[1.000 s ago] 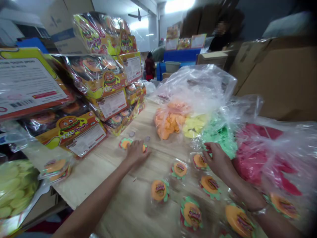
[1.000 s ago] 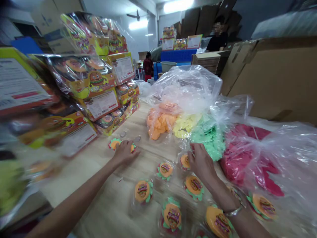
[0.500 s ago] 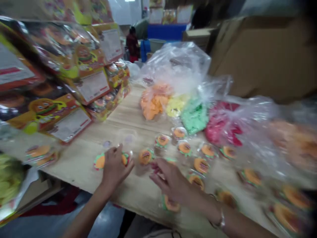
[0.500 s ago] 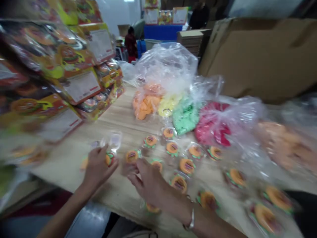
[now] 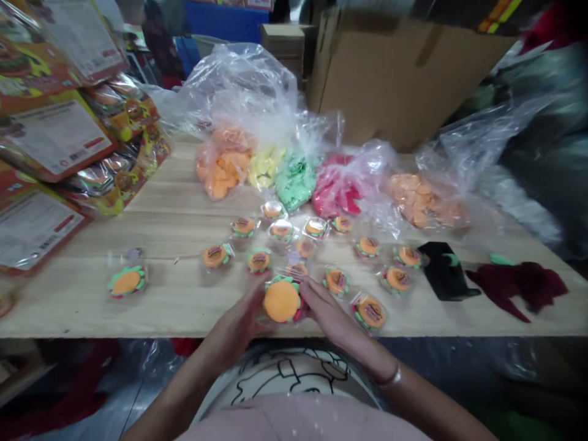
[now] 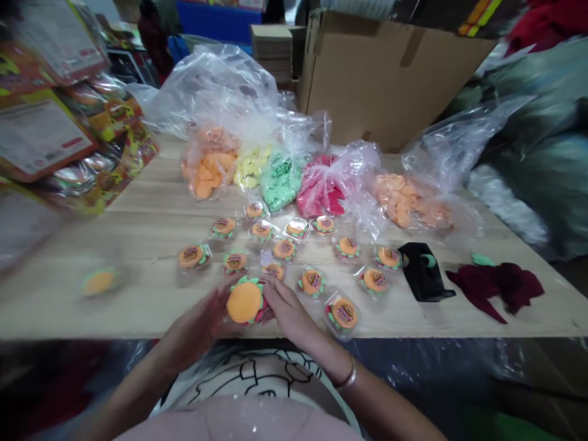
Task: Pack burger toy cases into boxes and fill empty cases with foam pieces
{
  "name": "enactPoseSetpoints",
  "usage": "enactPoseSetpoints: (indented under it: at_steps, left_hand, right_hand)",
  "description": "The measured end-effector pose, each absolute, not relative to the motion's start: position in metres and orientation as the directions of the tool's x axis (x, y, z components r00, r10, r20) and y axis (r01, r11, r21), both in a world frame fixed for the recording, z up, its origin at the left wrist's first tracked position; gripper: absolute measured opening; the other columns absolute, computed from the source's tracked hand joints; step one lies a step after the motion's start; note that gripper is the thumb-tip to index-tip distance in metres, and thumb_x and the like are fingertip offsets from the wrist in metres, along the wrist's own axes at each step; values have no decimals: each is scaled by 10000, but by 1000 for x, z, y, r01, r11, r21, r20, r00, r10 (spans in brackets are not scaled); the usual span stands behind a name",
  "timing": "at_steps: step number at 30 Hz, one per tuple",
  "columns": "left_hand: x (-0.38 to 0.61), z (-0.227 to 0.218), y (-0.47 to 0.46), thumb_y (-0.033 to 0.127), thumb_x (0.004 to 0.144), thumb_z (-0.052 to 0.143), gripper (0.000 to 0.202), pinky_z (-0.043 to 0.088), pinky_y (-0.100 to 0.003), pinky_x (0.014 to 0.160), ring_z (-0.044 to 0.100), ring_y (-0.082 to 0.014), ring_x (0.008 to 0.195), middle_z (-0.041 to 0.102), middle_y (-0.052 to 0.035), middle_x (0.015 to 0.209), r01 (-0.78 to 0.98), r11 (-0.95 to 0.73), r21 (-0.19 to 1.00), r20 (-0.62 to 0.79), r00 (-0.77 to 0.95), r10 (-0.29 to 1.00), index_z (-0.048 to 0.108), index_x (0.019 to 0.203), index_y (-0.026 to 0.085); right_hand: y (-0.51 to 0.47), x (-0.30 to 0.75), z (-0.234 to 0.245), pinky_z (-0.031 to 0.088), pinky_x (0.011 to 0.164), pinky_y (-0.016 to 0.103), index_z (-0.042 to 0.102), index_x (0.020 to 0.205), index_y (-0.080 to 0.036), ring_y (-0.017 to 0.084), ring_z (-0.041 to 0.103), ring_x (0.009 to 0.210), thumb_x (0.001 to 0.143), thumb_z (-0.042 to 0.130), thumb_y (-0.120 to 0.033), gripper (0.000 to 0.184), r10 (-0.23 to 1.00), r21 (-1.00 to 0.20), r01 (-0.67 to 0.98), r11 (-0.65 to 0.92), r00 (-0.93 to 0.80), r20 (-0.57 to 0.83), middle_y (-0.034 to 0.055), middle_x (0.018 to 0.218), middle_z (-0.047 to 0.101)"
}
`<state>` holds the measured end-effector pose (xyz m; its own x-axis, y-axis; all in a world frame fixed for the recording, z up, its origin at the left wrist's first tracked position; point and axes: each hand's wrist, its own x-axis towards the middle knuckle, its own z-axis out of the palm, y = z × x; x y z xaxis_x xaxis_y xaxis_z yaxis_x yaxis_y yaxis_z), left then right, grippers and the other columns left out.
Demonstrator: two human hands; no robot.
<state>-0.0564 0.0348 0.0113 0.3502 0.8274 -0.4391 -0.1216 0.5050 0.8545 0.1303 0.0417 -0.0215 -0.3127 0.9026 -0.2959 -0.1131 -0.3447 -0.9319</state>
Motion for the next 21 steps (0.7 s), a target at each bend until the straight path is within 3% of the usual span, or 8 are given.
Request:
enactPoseSetpoints:
  at_steps: [2,4,9,14,17,19,21]
  left_hand:
    - [-47,11,28,523,897,473,531,572,-403,775,603,-293,1120,486,-105,1412,-289,691,662,-515,496,700,397,1377,307]
    - [-38,9,23,416,901,538,440,588,-339,717,662,-236,989,554,-88,1327,-355,729,585,-526,518,675,438,1313,297]
    - [-24,5,15,293,889,596,330,599,-254,632,667,-153,839,602,-78,1203,-399,666,630,-520,421,743,471,1186,224]
    - [-19,2,12,295,862,634,371,600,-248,586,664,-133,776,599,-55,1195,-392,624,676,-529,331,781,438,1173,244]
    - [-17,1,11,319,853,653,404,593,-249,571,676,-155,778,617,-73,1170,-341,639,690,-527,368,766,473,1201,224]
    - [-16,3,11,306,838,675,417,592,-254,583,683,-176,800,638,-86,1131,-317,661,680,-539,395,744,513,1207,198]
    - [-18,6,14,271,814,701,399,590,-256,583,683,-178,781,663,-79,1058,-336,669,664,-543,398,739,556,1175,183]
  right_hand:
    - [31,144,-22,556,700,301,583,1194,-253,213,601,980,887,500,-626,490,909,-925,-145,-350,-291,-298,69,1146,614]
    - [23,153,-19,552,778,321,586,1189,-253,227,571,1088,892,495,-620,481,912,-934,-143,-328,-308,-272,72,1193,606]
    - [11,158,-9,490,930,347,518,1253,-224,207,561,1114,847,634,-523,517,907,-971,-107,-211,-391,-154,71,1229,600]
    - [22,161,-22,485,886,353,522,1266,-196,214,576,1042,811,665,-535,584,962,-982,-76,-170,-230,-149,87,1171,624]
    - [39,168,-29,486,880,377,576,1208,-217,231,587,1040,825,625,-555,514,967,-950,-210,-229,-165,-196,84,1155,642]
    - [44,174,-25,484,896,385,603,1155,-246,227,596,1040,842,625,-481,393,986,-957,-259,-130,-135,-97,60,1130,651]
    - [40,179,-15,445,981,405,620,1124,-275,230,563,1134,856,623,-349,278,974,-983,-155,96,-191,125,44,1189,627]
